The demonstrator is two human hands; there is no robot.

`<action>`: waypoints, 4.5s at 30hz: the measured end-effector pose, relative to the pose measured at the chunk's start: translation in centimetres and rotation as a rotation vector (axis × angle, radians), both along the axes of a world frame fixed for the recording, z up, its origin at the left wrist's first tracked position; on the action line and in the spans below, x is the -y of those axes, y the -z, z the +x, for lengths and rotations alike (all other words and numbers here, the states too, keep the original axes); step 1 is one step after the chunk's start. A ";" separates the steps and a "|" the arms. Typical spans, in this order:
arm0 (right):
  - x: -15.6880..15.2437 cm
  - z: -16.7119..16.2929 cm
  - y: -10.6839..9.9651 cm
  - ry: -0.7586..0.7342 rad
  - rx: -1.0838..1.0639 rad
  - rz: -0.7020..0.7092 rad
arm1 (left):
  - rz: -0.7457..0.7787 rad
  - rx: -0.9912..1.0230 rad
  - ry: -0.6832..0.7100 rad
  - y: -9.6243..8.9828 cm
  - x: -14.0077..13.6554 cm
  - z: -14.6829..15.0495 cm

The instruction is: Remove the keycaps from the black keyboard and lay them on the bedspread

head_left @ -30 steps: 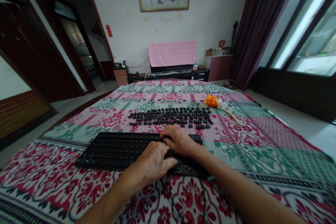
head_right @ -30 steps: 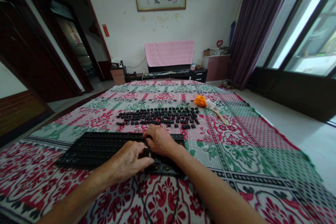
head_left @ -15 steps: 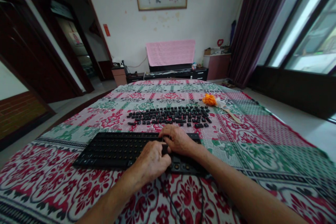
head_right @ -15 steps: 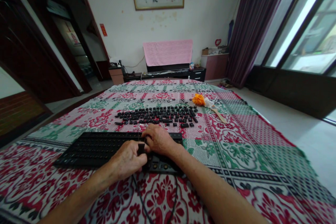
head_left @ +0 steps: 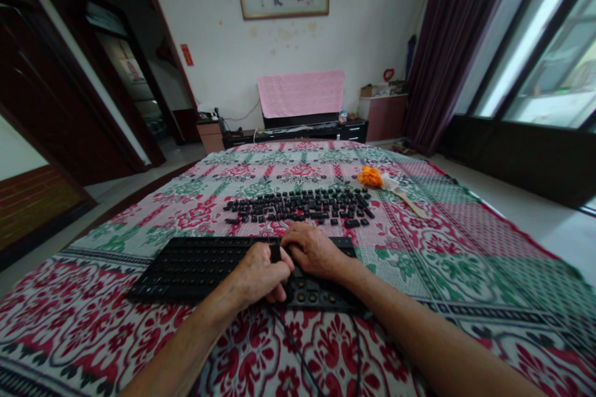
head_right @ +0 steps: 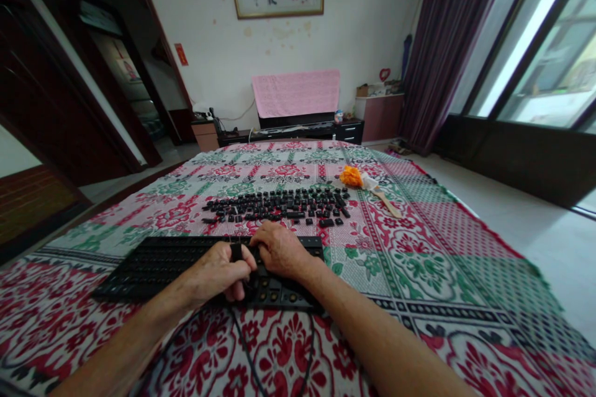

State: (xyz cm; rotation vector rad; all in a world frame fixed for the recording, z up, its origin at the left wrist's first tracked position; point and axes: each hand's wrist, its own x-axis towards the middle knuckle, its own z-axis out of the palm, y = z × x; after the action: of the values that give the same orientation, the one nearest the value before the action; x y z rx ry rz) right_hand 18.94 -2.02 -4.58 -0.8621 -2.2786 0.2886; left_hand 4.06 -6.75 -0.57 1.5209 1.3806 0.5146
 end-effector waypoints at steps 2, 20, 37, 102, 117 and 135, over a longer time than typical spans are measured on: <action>0.0 0.0 -0.3 -0.014 -0.014 -0.030 | -0.008 0.037 -0.006 -0.2 -0.2 -0.1; 0.8 1.1 -3.4 -0.233 -0.286 -0.864 | 0.128 0.386 -0.197 -0.4 -1.6 -0.8; -2.5 6.8 -5.0 0.333 -0.441 -0.538 | 0.298 0.325 -0.319 1.3 -3.0 -1.4; -1.1 -0.3 -1.0 -0.011 0.111 -0.086 | -0.039 -0.076 0.207 -2.6 -1.4 -3.6; -1.1 -0.2 -1.0 -0.018 0.115 -0.081 | -0.065 -0.046 0.366 -4.2 -0.9 -4.7; -1.1 -0.2 -0.8 -0.013 0.112 -0.076 | 0.019 -0.171 0.415 -3.3 -0.5 -4.2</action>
State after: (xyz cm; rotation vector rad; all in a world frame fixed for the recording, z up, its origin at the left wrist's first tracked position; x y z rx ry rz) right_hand 18.77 -0.92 -3.77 -0.9232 -2.3909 0.3431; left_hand -0.09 -6.25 2.69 1.8402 1.1407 0.1425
